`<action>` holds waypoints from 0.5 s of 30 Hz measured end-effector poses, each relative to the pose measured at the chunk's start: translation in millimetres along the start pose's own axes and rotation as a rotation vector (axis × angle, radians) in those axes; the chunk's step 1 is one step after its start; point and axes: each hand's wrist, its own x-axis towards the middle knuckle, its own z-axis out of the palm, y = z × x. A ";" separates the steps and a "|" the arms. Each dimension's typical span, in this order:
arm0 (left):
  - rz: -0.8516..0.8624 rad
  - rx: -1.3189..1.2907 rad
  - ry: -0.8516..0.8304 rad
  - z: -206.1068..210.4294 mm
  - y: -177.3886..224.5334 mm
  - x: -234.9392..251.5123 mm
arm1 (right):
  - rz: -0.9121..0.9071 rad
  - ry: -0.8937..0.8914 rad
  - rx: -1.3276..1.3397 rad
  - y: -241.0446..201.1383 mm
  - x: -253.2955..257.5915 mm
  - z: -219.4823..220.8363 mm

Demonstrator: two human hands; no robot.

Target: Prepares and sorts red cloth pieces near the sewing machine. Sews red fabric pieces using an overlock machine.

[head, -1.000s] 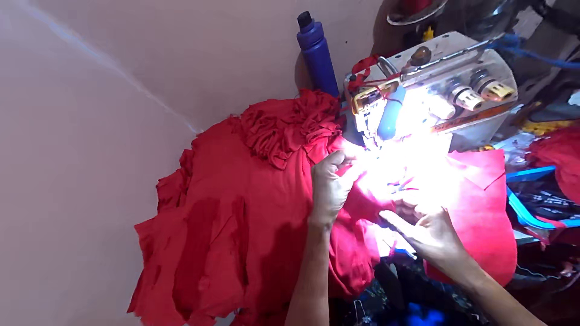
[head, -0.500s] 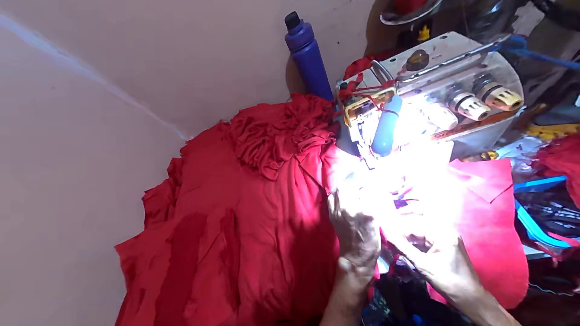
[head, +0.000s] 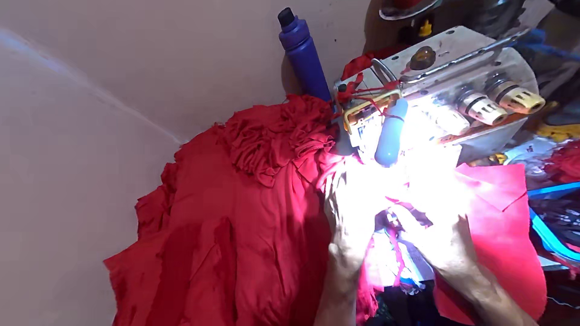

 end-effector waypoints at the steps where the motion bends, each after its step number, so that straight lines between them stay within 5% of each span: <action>1: -0.019 -0.006 -0.043 -4.2 -3.0 5.9 | -0.016 0.002 -0.054 0.3 1.7 -0.8; 10: -0.098 -0.077 -0.052 -10.1 -56.4 106.1 | -0.171 -0.066 -0.108 -0.7 -27.1 -32.3; 15: 0.129 -0.297 0.160 -16.1 -76.7 61.3 | -0.214 -0.006 -0.116 16.5 -61.2 -79.8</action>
